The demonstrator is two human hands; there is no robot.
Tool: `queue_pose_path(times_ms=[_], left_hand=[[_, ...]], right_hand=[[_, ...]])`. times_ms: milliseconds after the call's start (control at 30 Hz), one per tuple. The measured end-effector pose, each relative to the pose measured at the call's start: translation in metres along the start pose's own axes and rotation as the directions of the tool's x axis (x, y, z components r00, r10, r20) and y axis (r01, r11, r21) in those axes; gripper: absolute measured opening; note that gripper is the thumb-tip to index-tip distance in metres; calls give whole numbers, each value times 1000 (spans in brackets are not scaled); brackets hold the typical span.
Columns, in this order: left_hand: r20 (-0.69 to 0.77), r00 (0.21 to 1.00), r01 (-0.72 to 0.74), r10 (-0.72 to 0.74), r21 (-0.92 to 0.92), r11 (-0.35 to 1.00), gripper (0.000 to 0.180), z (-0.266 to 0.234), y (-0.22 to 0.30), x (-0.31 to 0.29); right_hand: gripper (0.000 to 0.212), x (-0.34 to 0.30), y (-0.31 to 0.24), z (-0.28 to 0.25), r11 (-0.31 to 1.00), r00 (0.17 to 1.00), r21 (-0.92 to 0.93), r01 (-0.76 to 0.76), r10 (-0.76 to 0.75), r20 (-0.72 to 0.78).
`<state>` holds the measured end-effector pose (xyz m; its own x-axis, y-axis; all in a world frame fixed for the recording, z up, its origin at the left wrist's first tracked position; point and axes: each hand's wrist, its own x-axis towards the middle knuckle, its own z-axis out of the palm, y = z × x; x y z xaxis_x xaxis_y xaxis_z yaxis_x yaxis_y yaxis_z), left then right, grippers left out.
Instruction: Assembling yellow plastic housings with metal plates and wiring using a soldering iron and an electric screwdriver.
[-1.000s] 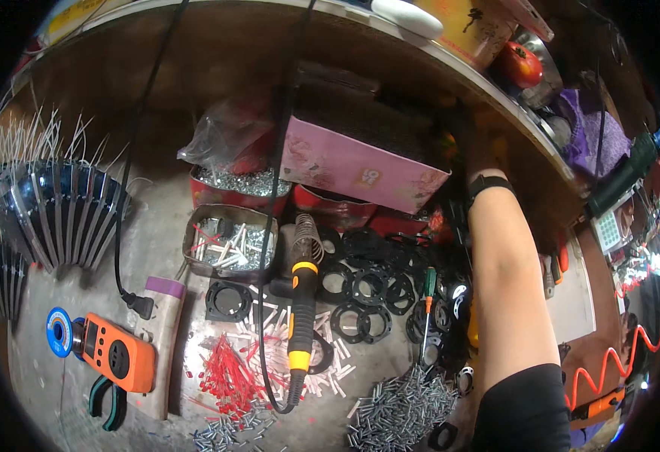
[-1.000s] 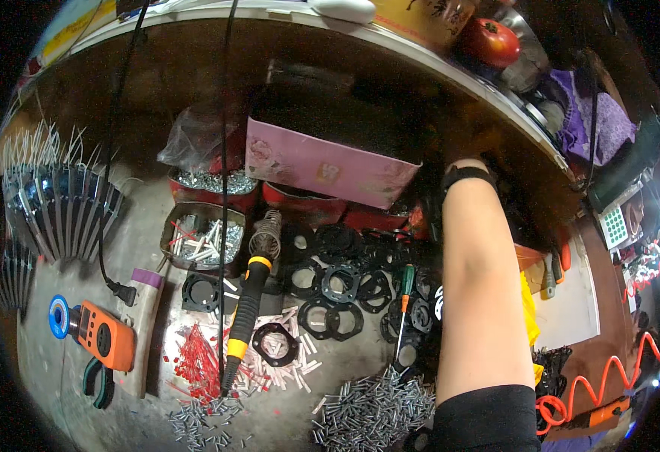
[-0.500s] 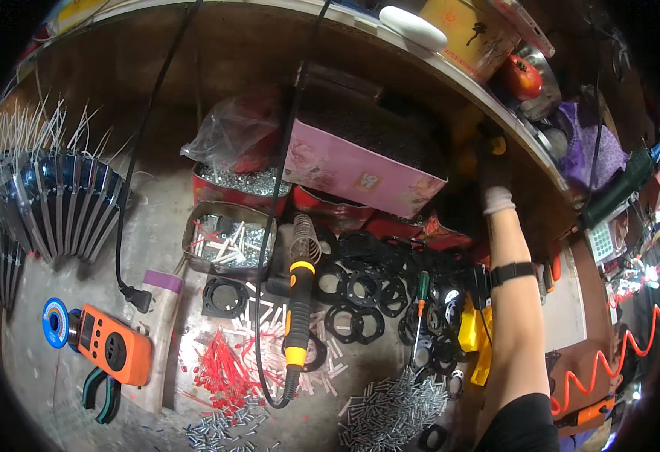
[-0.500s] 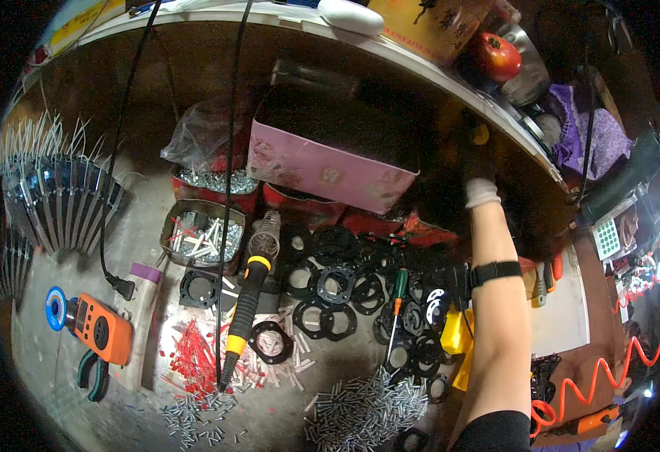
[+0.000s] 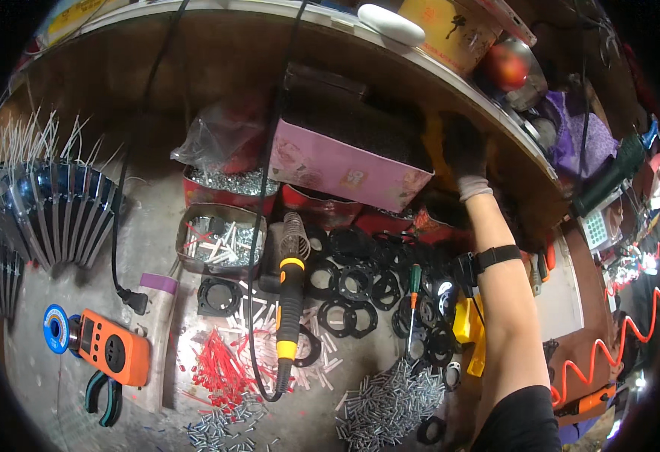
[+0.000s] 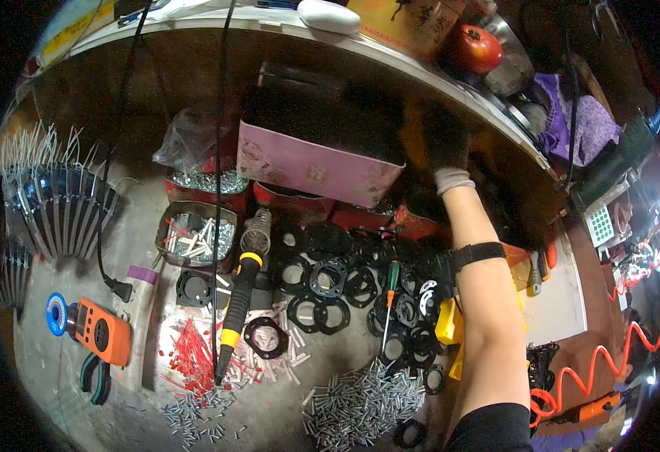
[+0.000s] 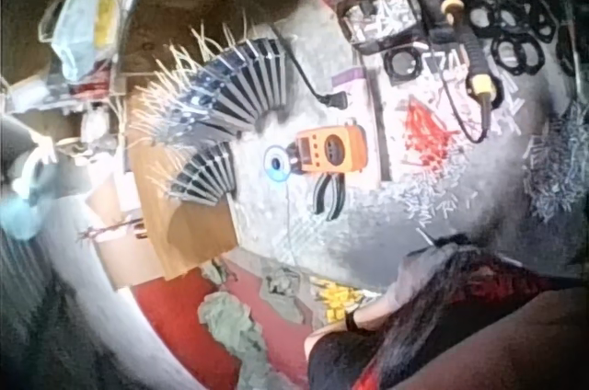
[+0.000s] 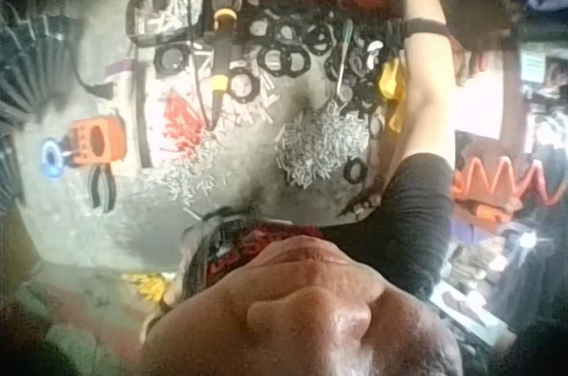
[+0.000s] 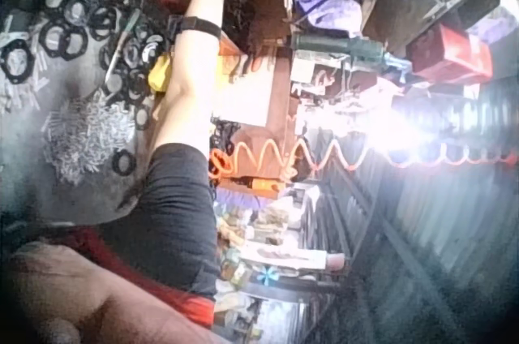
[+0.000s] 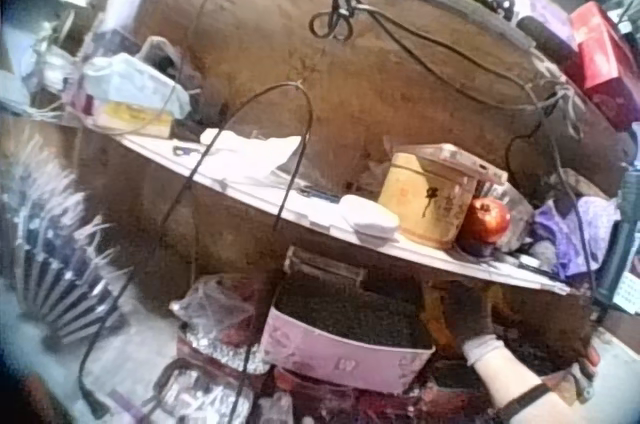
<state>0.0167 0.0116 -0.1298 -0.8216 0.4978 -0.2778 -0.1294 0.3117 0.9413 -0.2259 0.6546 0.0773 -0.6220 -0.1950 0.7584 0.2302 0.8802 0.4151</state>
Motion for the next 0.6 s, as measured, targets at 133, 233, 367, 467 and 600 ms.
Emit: queue_pose_path(times_ms=[133,233,367,467,600], left_hand=[[0,1000,-26,26,26,999,41,-3,6,4],[36,997,-77,75,41,996,41,-6,10,13],[26,993,-120,118,71,990,41,-8,15,22],[11,992,-124,124,91,988,41,-2,21,17],[30,985,-174,171,116,978,41,-10,24,21]], right_hand=[[28,13,-20,-39,949,956,-308,70,24,293],[28,-1,9,-41,947,882,-322,19,136,451],[52,-7,-21,-101,786,476,178,-593,163,864],[57,14,-68,-106,942,-8,-247,-226,251,968],[71,-23,-49,-45,977,564,-211,-9,179,806]])
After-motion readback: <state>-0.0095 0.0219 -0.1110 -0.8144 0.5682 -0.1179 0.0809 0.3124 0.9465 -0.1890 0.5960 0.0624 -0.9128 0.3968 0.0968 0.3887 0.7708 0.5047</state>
